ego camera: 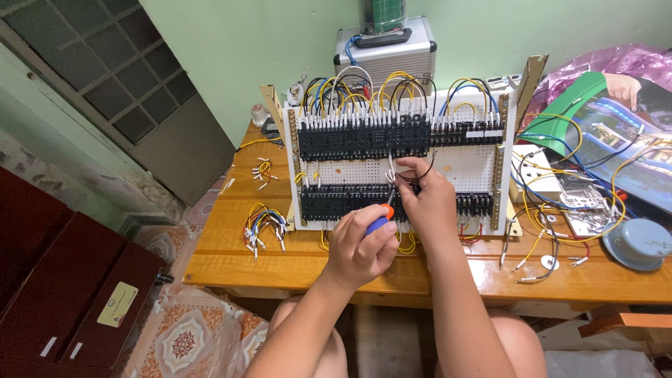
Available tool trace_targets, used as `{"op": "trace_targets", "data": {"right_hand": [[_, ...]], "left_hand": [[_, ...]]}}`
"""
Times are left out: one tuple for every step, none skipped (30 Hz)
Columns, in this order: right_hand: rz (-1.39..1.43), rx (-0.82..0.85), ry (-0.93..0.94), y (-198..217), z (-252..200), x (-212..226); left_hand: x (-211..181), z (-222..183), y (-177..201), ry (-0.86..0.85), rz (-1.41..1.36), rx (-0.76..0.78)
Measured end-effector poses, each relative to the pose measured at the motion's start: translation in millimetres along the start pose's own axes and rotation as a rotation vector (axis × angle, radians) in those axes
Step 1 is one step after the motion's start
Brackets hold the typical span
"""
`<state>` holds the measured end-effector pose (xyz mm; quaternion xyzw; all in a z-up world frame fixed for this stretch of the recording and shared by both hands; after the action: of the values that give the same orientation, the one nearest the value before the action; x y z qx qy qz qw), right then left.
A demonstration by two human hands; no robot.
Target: The person is wiring an electrical control panel by inserting individual wires into terminal blocks and securing them by tightening the screws with a screwdriver.
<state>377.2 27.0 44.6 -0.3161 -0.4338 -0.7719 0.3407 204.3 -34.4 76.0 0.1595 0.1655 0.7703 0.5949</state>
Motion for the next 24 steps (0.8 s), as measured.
{"op": "trace_targets", "data": {"right_hand": [[0.002,-0.002,0.000,-0.3,0.1,-0.3],[-0.010,0.000,-0.004,-0.2,0.4,-0.6],[-0.021,0.002,-0.007,-0.3,0.6,-0.7],[-0.022,-0.001,-0.005,-1.1,0.3,-2.9],[0.006,0.001,0.002,-2.2,0.1,-4.9],[0.034,0.001,0.015,-3.0,1.9,-6.1],[0.032,-0.004,0.021,-1.6,5.1,-5.6],[0.018,0.033,-0.039,-3.9,6.2,-9.8],[0.005,0.070,-0.098,-6.4,6.9,-14.2],[0.005,0.071,-0.097,-5.7,6.2,-9.2],[0.042,0.067,-0.115,-4.6,5.1,-6.1],[0.081,0.062,-0.135,-3.6,3.3,-3.1],[0.082,0.062,-0.135,-7.2,2.7,-7.8],[0.085,0.007,-0.091,-6.7,2.3,-9.5],[0.087,-0.047,-0.046,-6.3,1.7,-11.1],[0.087,-0.048,-0.044,-7.4,1.3,-10.4],[0.062,-0.063,-0.052,-7.3,0.5,-10.0],[0.037,-0.081,-0.061,-6.8,-0.4,-9.7],[0.037,-0.083,-0.059,-6.6,0.4,-9.9],[0.033,-0.090,-0.055,-6.7,-0.4,-10.2],[0.030,-0.096,-0.052,-6.9,-1.1,-10.6],[0.031,-0.095,-0.052,-6.7,-1.4,-8.4],[0.015,-0.104,-0.050,-5.7,-2.0,-5.6],[-0.001,-0.114,-0.047,-4.5,-2.2,-2.7]], "left_hand": [[-3.0,7.6,4.7,-0.002,0.000,0.002],[-7.4,15.8,7.4,-0.011,0.048,0.027],[-11.6,24.0,10.2,-0.021,0.095,0.053],[-23.3,32.4,16.2,-0.024,0.095,0.051],[-31.4,41.7,17.8,0.038,0.169,0.120],[-38.3,51.3,19.9,0.097,0.246,0.187],[-43.0,51.9,21.4,0.092,0.248,0.181],[-42.2,50.5,18.3,0.178,0.216,0.261],[-41.4,47.9,15.1,0.266,0.182,0.339],[-39.4,49.2,14.3,0.267,0.183,0.338],[-36.5,50.2,13.8,0.286,0.204,0.335],[-34.0,51.1,13.6,0.304,0.223,0.333],[-29.9,50.2,11.1,0.304,0.224,0.334],[-28.2,50.5,13.2,0.281,0.326,0.271],[-27.0,50.5,15.2,0.259,0.425,0.206],[-27.8,51.9,17.0,0.258,0.427,0.204],[-28.6,53.2,19.1,0.258,0.426,0.198],[-29.5,54.8,20.9,0.257,0.424,0.193],[-27.7,52.3,18.3,0.255,0.424,0.191],[-26.4,48.6,17.4,0.252,0.381,0.169],[-25.0,44.8,16.4,0.250,0.337,0.147],[-23.8,40.2,15.3,0.252,0.338,0.148],[-23.7,35.8,13.8,0.230,0.310,0.153],[-23.5,31.8,12.2,0.207,0.283,0.157]]}}
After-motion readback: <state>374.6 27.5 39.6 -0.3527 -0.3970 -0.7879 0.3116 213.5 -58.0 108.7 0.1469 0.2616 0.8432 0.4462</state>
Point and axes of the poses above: each hand's wrist, its own z-axis towards the middle knuckle, its own y-axis out of the back of the hand, x = y × z, the point moved 7 cm from there along z, towards the middle knuckle, and after that the axes turned 15 degrees about x, right-handed, at the moved point
